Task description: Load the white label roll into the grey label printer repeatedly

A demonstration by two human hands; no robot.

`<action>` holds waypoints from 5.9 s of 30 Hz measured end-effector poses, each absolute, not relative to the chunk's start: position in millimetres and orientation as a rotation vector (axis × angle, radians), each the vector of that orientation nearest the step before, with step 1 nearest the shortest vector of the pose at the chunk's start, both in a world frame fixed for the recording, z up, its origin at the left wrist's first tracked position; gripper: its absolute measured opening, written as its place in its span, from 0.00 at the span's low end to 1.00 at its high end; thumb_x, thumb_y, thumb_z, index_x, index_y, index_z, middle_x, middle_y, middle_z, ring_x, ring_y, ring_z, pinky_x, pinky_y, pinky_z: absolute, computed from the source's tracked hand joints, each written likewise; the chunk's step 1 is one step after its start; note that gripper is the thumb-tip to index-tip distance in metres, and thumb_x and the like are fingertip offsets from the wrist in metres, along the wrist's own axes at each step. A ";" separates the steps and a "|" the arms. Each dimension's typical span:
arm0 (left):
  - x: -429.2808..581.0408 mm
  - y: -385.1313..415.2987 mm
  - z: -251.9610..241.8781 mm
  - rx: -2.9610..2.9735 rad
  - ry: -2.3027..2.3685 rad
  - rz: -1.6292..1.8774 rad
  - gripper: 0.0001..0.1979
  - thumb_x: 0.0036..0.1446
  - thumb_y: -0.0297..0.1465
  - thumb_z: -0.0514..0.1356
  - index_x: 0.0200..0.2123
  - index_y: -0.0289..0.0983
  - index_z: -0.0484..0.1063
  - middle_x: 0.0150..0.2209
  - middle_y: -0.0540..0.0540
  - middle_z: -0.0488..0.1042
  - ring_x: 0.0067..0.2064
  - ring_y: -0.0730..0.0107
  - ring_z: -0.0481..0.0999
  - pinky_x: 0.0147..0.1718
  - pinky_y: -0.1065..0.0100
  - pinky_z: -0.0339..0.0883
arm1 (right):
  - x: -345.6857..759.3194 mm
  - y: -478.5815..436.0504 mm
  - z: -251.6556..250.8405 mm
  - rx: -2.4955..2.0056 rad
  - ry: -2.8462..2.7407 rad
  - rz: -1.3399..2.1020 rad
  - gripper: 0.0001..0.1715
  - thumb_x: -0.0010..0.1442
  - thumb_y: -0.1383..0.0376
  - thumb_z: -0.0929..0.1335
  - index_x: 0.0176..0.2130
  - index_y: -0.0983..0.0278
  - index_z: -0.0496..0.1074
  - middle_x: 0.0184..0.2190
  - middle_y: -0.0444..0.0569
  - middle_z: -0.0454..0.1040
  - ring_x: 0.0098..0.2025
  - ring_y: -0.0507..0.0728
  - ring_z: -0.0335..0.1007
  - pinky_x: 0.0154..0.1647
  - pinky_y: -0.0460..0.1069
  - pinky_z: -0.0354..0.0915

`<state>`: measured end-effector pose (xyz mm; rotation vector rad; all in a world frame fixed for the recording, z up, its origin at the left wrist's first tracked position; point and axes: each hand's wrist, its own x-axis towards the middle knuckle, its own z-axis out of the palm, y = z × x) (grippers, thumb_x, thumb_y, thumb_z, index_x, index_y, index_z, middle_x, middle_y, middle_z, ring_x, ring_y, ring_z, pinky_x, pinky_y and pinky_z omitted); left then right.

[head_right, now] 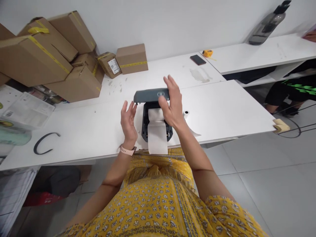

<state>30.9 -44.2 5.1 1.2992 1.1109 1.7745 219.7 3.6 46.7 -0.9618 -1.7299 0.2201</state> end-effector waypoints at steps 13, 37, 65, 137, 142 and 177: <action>12.5 -31.3 -34.8 1.436 1.739 1.009 0.27 0.62 0.41 0.59 0.61 0.35 0.70 0.52 0.37 0.78 0.50 0.58 0.78 0.48 0.61 0.71 | 214.8 102.3 91.1 -1.016 -1.696 0.038 0.40 0.70 0.39 0.54 0.71 0.54 0.53 0.65 0.55 0.65 0.68 0.65 0.63 0.66 0.63 0.63; 9.3 0.6 -2.4 1.862 1.810 0.306 0.14 0.60 0.33 0.54 0.45 0.36 0.75 0.44 0.36 0.81 0.46 0.49 0.81 0.39 0.61 0.68 | 228.0 62.1 68.1 -0.879 -2.744 0.864 0.55 0.44 0.56 0.77 0.68 0.59 0.63 0.67 0.51 0.69 0.66 0.69 0.67 0.69 0.61 0.62; 11.2 -3.9 -0.1 1.791 1.809 0.365 0.12 0.60 0.31 0.53 0.43 0.36 0.74 0.38 0.40 0.80 0.41 0.54 0.78 0.35 0.63 0.64 | 312.4 116.7 -24.2 -1.411 -1.791 1.185 0.45 0.39 0.65 0.77 0.57 0.65 0.68 0.54 0.56 0.75 0.53 0.64 0.72 0.61 0.62 0.67; 24.7 -119.6 -40.5 2.521 1.126 0.970 0.24 0.60 0.27 0.59 0.59 0.42 0.73 0.61 0.43 0.75 0.67 0.55 0.69 0.70 0.42 0.57 | 207.0 41.2 6.5 -1.120 -2.854 0.394 0.20 0.69 0.61 0.63 0.52 0.60 0.80 0.50 0.56 0.82 0.54 0.65 0.74 0.68 0.66 0.49; 31.5 -120.6 -53.4 2.482 1.169 1.170 0.11 0.67 0.29 0.58 0.43 0.42 0.82 0.52 0.46 0.82 0.62 0.59 0.76 0.66 0.43 0.62 | 205.8 38.5 5.8 -1.142 -2.901 0.305 0.20 0.69 0.62 0.62 0.52 0.61 0.80 0.50 0.57 0.82 0.56 0.66 0.73 0.69 0.68 0.48; 47.9 -162.3 -99.4 2.389 1.608 1.486 0.08 0.62 0.32 0.66 0.39 0.53 0.82 0.51 0.46 0.80 0.63 0.56 0.68 0.69 0.40 0.51 | 222.7 -82.2 -27.5 -1.181 -1.850 0.209 0.25 0.69 0.59 0.58 0.58 0.49 0.75 0.59 0.48 0.76 0.69 0.66 0.63 0.68 0.70 0.61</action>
